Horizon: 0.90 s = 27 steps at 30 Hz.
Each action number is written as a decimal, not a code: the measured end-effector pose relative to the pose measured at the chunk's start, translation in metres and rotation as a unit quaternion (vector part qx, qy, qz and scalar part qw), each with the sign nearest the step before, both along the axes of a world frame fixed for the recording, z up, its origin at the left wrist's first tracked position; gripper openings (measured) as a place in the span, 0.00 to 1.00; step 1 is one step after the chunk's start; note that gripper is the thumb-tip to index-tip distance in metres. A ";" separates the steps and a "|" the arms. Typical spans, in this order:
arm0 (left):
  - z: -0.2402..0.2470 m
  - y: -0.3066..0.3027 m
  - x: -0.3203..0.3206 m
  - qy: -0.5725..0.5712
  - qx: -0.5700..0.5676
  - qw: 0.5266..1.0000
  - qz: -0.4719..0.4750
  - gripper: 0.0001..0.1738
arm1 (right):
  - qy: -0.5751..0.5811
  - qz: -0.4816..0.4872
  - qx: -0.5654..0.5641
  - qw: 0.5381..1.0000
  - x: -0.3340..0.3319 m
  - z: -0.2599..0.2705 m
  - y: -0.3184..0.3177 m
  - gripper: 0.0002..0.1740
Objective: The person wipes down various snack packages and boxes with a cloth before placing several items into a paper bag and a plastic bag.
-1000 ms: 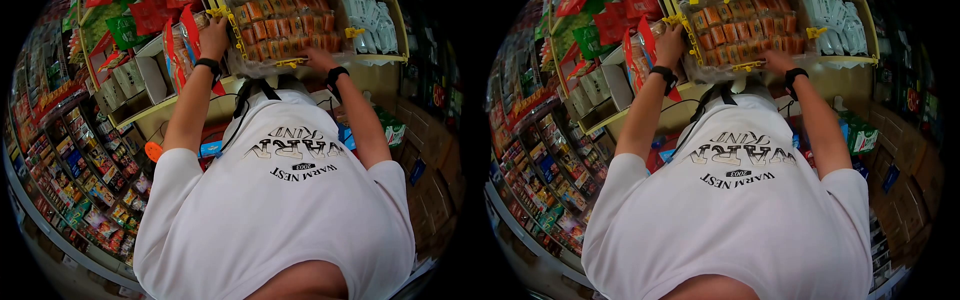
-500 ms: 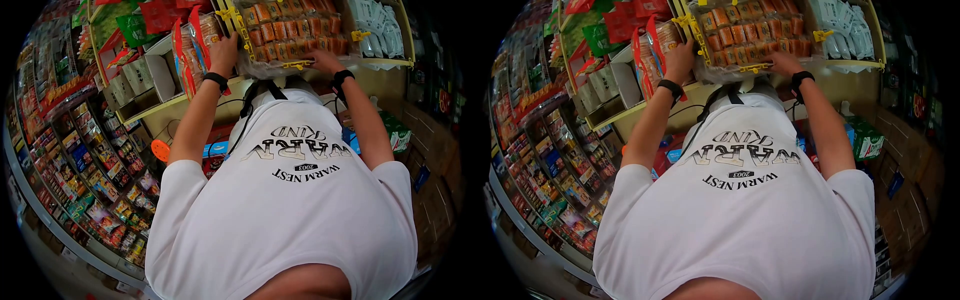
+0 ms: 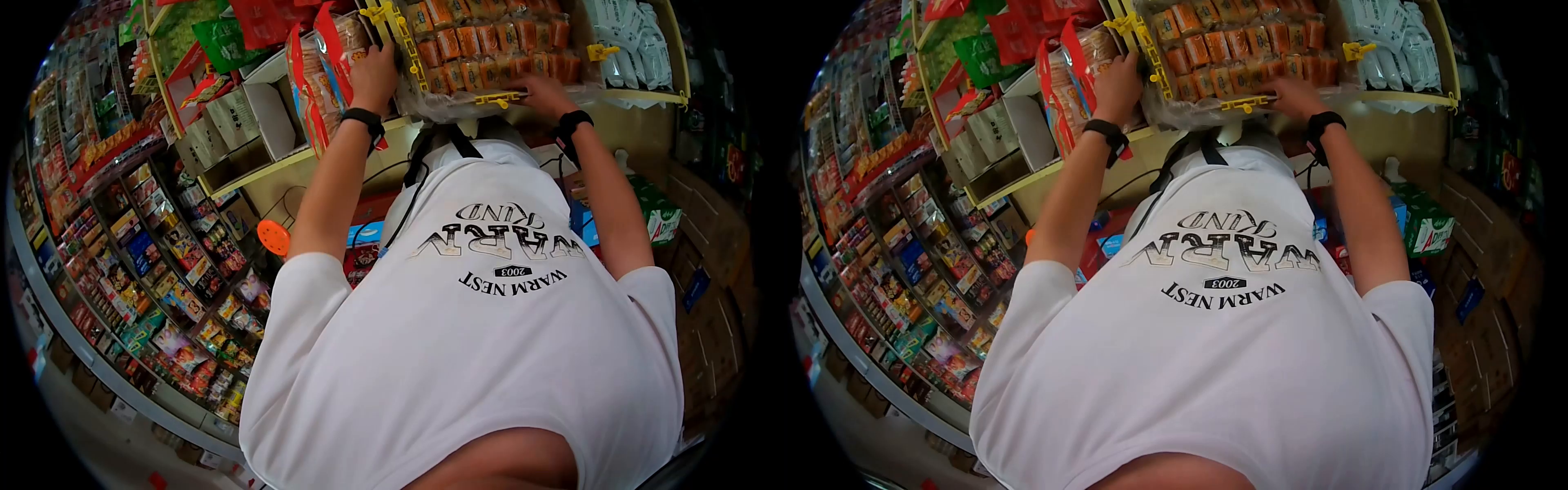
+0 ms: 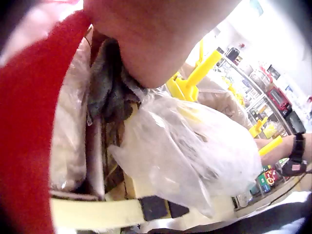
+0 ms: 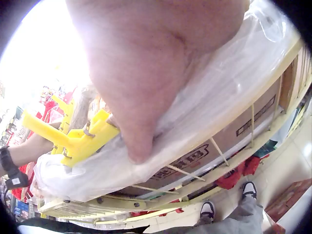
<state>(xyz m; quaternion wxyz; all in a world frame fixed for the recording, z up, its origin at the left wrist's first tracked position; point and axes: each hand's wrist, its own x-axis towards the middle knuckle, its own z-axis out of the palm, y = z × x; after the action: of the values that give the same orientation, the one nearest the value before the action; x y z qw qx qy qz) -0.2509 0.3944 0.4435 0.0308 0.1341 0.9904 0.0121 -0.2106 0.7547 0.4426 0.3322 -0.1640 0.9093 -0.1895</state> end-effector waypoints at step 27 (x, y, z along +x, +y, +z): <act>0.013 0.011 -0.029 -0.057 0.062 0.994 0.063 0.21 | -0.001 0.010 -0.034 0.999 -0.005 -0.007 0.006 0.22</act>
<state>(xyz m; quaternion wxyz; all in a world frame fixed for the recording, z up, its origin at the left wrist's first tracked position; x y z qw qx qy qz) -0.2798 0.4055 0.4561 0.0779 0.0719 0.9909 0.0833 -0.2157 0.7605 0.4356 0.3293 -0.1839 0.9003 -0.2172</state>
